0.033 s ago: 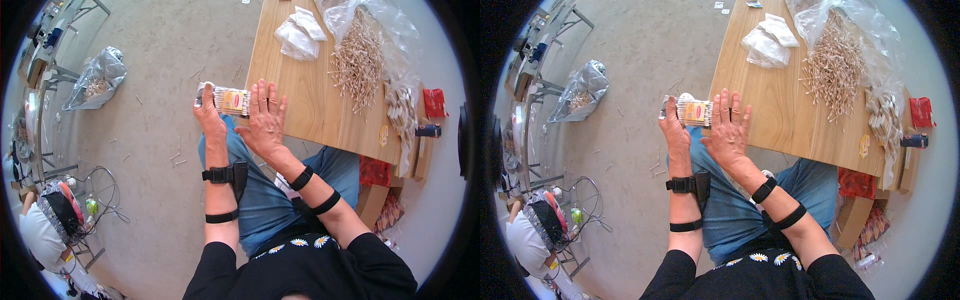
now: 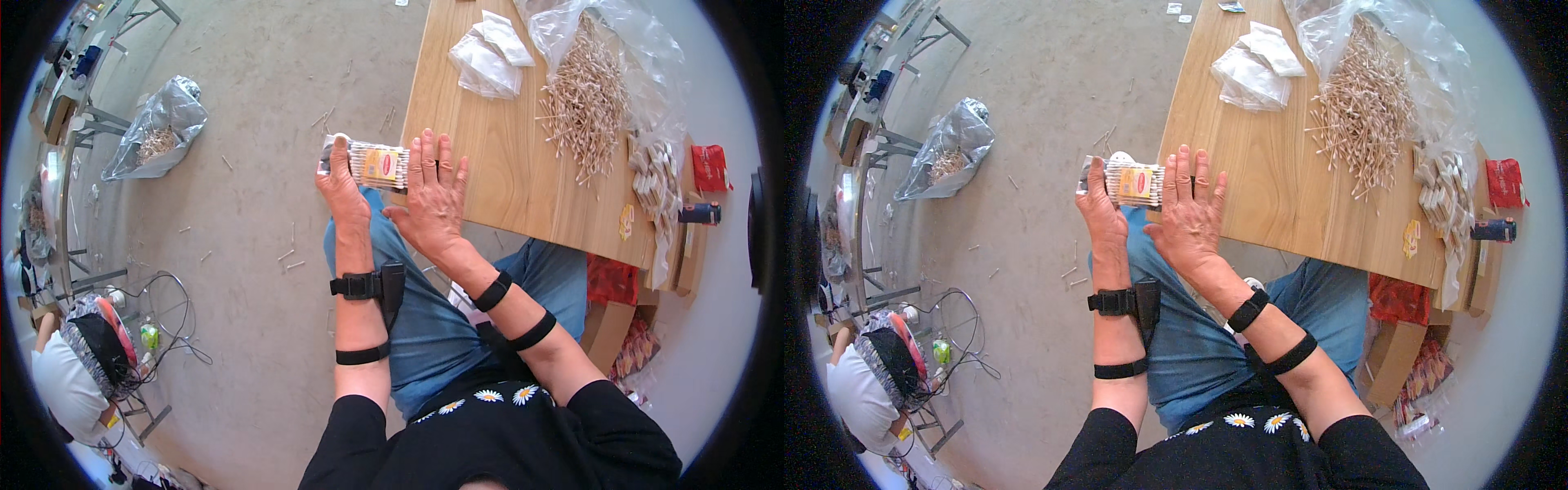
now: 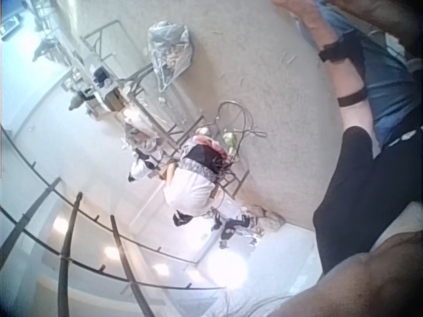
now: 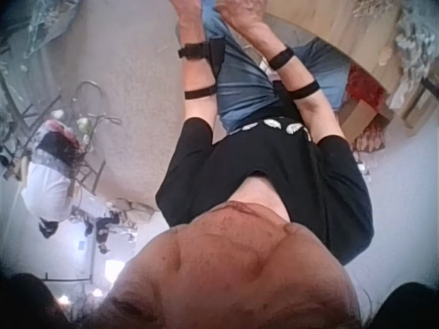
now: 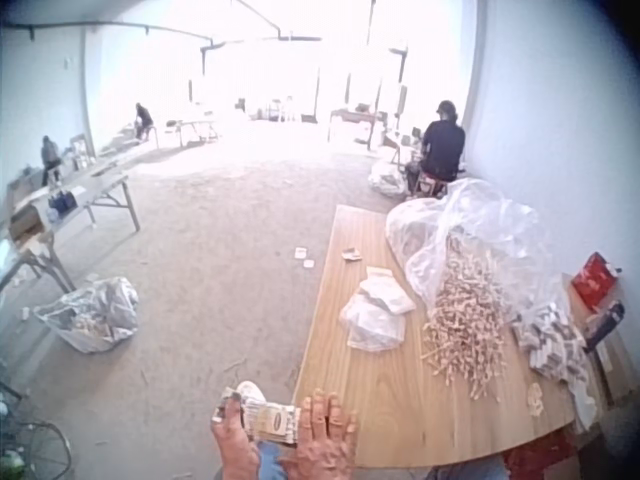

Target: The recorder is sorting cotton swabs (Q-tips) on a table and placing them into small paper or plastic packaging.

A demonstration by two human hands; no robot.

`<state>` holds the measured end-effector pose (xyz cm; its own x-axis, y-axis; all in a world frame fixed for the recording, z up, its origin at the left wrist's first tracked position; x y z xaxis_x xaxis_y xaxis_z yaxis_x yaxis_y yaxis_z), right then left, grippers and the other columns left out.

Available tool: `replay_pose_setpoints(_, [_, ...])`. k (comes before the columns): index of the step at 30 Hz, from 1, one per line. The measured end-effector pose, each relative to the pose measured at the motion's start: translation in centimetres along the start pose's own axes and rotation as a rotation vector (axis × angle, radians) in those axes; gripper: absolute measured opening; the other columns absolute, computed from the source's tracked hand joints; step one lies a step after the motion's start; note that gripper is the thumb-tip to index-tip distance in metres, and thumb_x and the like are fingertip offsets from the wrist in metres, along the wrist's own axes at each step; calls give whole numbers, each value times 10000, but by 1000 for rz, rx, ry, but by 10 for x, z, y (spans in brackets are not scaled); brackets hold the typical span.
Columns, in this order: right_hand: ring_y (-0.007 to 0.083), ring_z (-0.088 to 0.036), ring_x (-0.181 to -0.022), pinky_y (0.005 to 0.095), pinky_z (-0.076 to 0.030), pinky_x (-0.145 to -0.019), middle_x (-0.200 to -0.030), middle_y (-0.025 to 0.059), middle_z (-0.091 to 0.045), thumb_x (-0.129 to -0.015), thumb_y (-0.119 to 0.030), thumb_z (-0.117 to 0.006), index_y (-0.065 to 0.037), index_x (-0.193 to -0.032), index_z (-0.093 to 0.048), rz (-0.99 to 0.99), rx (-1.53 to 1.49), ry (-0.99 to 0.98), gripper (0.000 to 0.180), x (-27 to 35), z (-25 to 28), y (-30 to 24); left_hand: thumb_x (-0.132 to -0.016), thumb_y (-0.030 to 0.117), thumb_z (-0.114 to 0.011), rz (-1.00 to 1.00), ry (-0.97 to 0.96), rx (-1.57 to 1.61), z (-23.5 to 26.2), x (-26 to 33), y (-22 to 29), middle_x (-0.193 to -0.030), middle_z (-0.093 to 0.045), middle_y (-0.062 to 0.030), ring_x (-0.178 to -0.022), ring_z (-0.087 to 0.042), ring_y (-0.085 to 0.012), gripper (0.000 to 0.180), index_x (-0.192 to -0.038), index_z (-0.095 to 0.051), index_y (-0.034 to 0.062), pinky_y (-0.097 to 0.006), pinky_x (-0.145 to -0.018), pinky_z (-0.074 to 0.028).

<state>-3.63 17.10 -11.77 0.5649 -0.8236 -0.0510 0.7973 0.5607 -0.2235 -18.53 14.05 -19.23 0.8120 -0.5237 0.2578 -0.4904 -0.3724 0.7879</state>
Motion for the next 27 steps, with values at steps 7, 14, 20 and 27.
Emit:
replay_pose_setpoints(7, [363, -97, -1531, 644, -81, -1186, -1636, 160, -184, -605, -479, -869, -5, -1531, -284, 10, 13, 6, 1194, -3, 1, -9, -929, 233, -730, -25, 9, -53, -2, 3, 3, -877, -666, -10, -757, -651, -112, 193, -938, -651, 57, -298, -663, -565])
replay_pose_setpoints(14, [368, -97, -1531, 647, -80, -1184, -1637, 171, -179, -619, -452, -869, 6, -1535, -269, 31, -76, 15, 1186, -2, 1, -3, -941, 236, -719, -76, 11, -131, -1, 4, 9, -877, -668, -10, -761, -645, -101, 198, -943, -654, 50, -280, -667, -555])
replay_pose_setpoints(20, [368, -80, -1533, 641, -86, -1184, -1645, 164, -151, -611, -421, -885, 7, -1552, -210, 56, -42, -35, 1235, -10, 2, -1, -950, 245, -709, -85, 5, -144, 1, 2, 8, -864, -663, -6, -747, -635, -96, 206, -932, -653, 47, -279, -660, -549])
replay_pose_setpoints(27, [355, -68, -1539, 619, -61, -1196, -1643, 172, -156, -610, -421, -884, 13, -1557, -193, 89, -57, -25, 1250, -11, 0, -6, -951, 259, -708, -80, -5, -137, 1, 3, 9, -857, -660, 1, -748, -626, -88, 221, -924, -653, 47, -275, -658, -540])
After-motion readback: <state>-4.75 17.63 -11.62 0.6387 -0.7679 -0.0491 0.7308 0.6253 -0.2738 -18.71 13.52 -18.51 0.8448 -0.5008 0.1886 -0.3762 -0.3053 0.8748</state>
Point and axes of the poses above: each hand's wrist, its own x-axis away from the middle knuckle, its own z-axis out of the back of the hand, y = z × x, the point moved 6 cm from there along -x, towards the middle knuckle
